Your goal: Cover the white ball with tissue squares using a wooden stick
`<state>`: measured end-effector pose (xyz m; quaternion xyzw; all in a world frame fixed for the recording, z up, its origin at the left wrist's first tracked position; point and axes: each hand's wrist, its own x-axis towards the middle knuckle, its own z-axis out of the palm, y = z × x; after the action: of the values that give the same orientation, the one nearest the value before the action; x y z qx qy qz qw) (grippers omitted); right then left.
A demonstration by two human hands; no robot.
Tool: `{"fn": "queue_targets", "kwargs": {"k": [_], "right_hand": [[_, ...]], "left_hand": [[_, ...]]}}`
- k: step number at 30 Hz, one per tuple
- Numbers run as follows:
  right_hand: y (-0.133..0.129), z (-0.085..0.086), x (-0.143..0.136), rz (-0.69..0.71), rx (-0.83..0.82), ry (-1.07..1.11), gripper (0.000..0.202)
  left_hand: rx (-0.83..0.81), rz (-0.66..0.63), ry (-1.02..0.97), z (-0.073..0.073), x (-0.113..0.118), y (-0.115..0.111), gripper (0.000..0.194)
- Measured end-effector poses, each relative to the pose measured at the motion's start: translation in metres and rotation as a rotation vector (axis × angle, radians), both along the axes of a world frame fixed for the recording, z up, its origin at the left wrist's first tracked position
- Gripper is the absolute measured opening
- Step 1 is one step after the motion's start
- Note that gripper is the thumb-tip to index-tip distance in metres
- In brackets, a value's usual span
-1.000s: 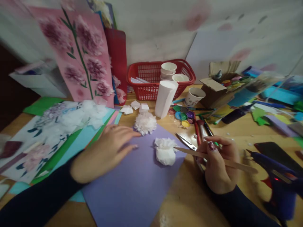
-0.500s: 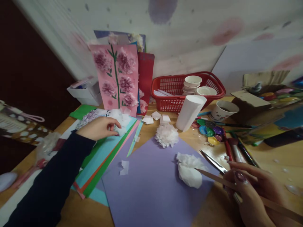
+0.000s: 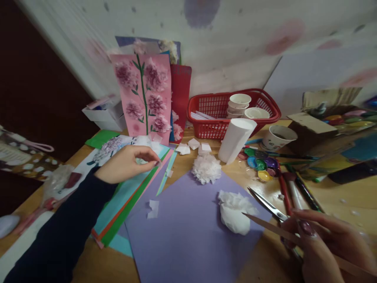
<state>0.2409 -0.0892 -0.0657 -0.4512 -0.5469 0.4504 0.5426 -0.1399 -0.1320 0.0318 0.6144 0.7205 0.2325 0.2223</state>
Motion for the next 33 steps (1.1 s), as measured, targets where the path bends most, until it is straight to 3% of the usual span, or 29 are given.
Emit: {"fn": "queue_targets", "kwargs": {"k": [3,5,8,11,14,20,29,33], "right_hand": [[-0.004,0.011,-0.014,0.082,0.062,0.055,0.014],[-0.006,0.017,-0.022,0.175,0.036,0.085,0.014],[-0.007,0.021,-0.028,0.208,-0.009,0.093,0.014],[-0.009,0.022,-0.029,0.240,-0.026,0.101,0.013],[-0.011,0.021,-0.028,0.271,-0.042,0.119,0.014],[-0.011,0.025,-0.028,0.270,-0.053,0.112,0.013],[-0.011,0.027,-0.029,0.262,-0.076,0.108,0.014],[-0.011,0.028,-0.028,0.267,-0.071,0.122,0.015]], "left_hand": [[-0.143,-0.077,-0.460,0.003,0.041,-0.003,0.014],[-0.246,-0.169,-0.648,0.000,0.071,-0.002,0.018],[-0.321,-0.299,-0.678,-0.008,0.106,0.004,0.036],[-0.347,-0.381,-0.639,-0.017,0.127,0.010,0.027],[-0.362,-0.366,-0.635,-0.028,0.135,0.013,0.018],[-0.364,-0.311,-0.682,-0.044,0.141,0.012,0.022],[-0.460,-0.168,-0.839,-0.042,0.148,0.012,0.023],[-0.476,-0.148,-0.903,-0.045,0.148,0.012,0.014]]}}
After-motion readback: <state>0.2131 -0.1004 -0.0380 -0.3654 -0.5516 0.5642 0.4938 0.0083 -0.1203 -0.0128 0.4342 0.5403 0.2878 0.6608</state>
